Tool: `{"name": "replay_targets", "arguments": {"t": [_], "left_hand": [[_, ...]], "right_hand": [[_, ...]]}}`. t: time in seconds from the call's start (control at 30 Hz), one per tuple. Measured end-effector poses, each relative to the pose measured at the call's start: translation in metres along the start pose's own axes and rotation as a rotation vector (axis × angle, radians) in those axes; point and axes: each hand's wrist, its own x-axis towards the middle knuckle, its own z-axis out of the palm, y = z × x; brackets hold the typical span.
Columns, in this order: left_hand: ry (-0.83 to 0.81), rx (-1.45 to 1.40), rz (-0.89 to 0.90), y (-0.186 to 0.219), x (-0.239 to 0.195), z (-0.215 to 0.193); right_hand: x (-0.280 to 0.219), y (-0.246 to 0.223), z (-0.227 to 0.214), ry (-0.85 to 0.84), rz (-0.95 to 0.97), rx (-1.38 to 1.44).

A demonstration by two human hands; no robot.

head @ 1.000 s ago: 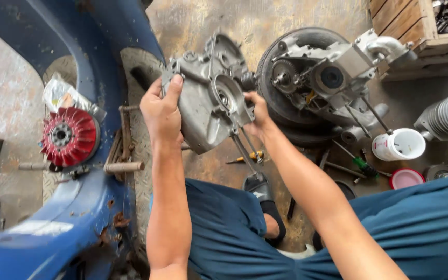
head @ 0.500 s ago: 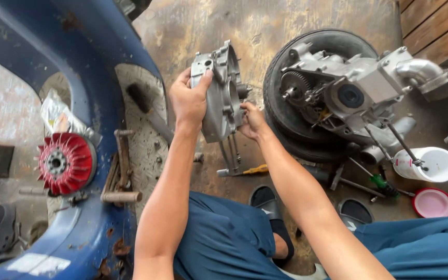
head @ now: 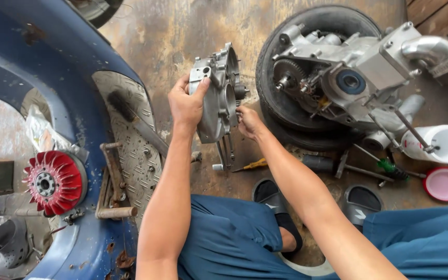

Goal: The person sits on the workshop floor assembling a scooter engine. They hammer a shaft into the engine crankcase using a mallet, then hold the crankcase cover and press a geared sprocket into place, fitting it by hand and turning it to seat it, before reaching into a container of small parts.

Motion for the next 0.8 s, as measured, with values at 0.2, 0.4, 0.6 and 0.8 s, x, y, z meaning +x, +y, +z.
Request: {"name": "replay_targets", "arguments": {"t": [0.2,0.4,0.6,0.8], "left_hand": [[-0.022,0.098,0.011,-0.008,0.001,0.002],[-0.024,0.128,-0.020,-0.017,-0.001,-0.003],[-0.017,0.154,-0.057,-0.035,0.005,-0.006],[-0.010,0.217,-0.055,-0.043,0.010,-0.009]], "right_hand": [[-0.034,-0.010,0.034,0.024,0.012,-0.080],[-0.028,0.005,0.029,0.065,0.009,-0.081],[0.003,0.036,-0.005,0.086,0.036,-0.085],[-0.009,0.029,0.001,0.077,0.031,-0.127]]}}
